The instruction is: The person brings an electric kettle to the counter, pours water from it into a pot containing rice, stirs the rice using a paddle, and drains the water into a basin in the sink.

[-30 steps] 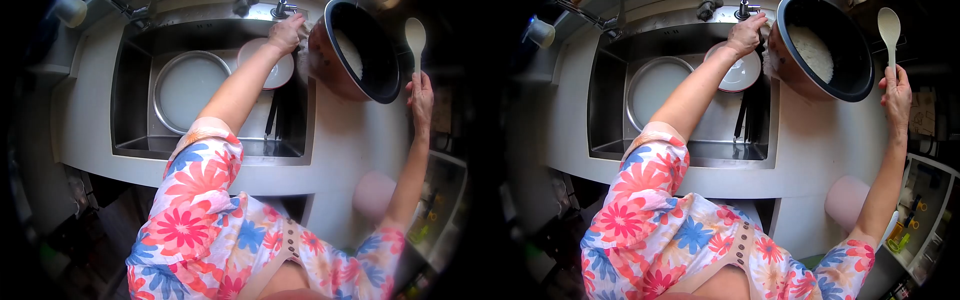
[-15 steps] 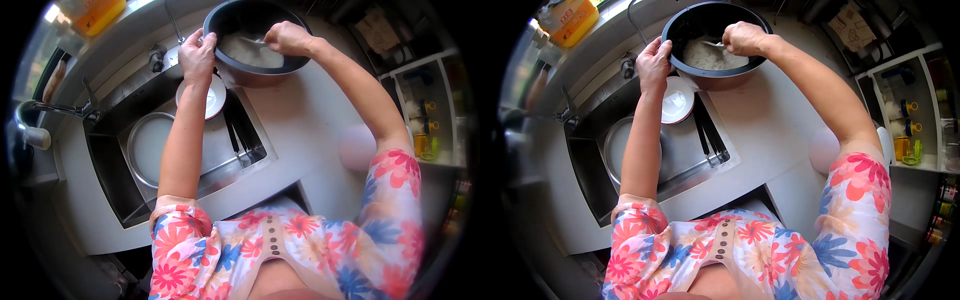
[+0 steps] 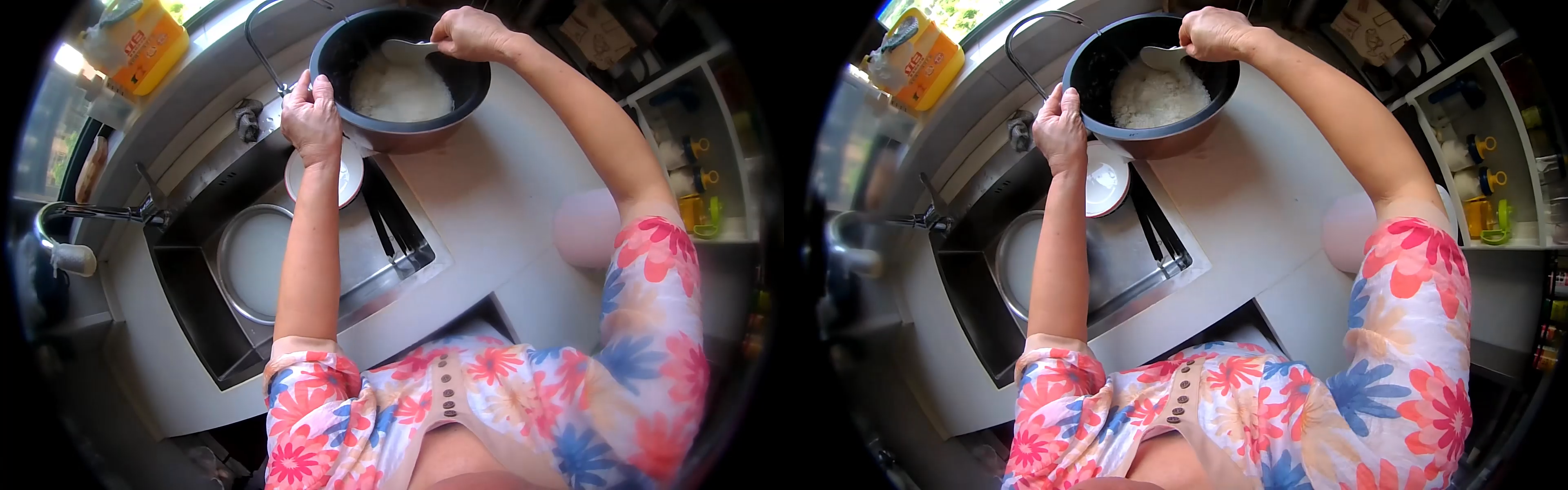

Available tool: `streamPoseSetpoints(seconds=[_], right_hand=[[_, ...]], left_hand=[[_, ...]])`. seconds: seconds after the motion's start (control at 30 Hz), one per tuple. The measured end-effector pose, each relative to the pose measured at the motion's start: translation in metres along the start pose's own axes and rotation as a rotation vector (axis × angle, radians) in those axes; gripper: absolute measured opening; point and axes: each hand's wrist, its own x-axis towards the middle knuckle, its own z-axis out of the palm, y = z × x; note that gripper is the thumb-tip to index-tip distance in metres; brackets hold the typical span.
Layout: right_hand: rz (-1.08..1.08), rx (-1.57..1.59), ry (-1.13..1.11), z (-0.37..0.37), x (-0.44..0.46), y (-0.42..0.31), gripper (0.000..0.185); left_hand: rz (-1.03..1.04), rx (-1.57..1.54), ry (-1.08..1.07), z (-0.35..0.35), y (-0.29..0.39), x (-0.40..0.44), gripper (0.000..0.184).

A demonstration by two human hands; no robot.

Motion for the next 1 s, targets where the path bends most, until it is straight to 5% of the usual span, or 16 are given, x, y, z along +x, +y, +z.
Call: streamPoseSetpoints(seconds=[0.07,0.17,0.27,0.33,0.47,0.6,0.73,0.93,1.0], right_hand=[[-0.055,-0.134,-0.053,0.009,-0.008,-0.01,0.02],[-0.24,0.07,-0.217,0.002,-0.02,-0.028,0.02],[-0.137,0.419,-0.343,-0.021,-0.032,-0.042,0.02],[-0.141,0.372,-0.396,-0.006,-0.034,-0.048,0.019],[-0.148,0.044,-0.101,0.009,-0.017,-0.027,0.021],[0.031,0.049,0.069,0.011,-0.004,-0.022,0.023],[-0.147,0.07,-0.019,0.036,-0.016,-0.041,0.025],[0.017,0.015,0.123,0.03,-0.009,-0.04,0.018],[-0.134,0.072,0.138,0.044,-0.015,-0.052,0.017]], left_hand=[[0.007,0.028,0.005,0.001,0.003,0.001,0.035],[0.009,0.046,0.004,-0.001,0.008,-0.002,0.035],[0.023,0.015,0.003,-0.001,0.003,-0.001,0.035],[0.006,-0.019,-0.017,0.0,-0.002,0.001,0.034],[-0.016,-0.124,-0.067,0.0,-0.006,0.003,0.034],[-0.073,-0.134,-0.11,-0.002,0.003,0.0,0.036],[-0.072,-0.105,-0.1,-0.002,0.01,0.001,0.04],[-0.057,-0.124,-0.099,0.001,0.005,0.001,0.04],[-0.063,-0.14,-0.102,0.002,0.003,0.003,0.04]])
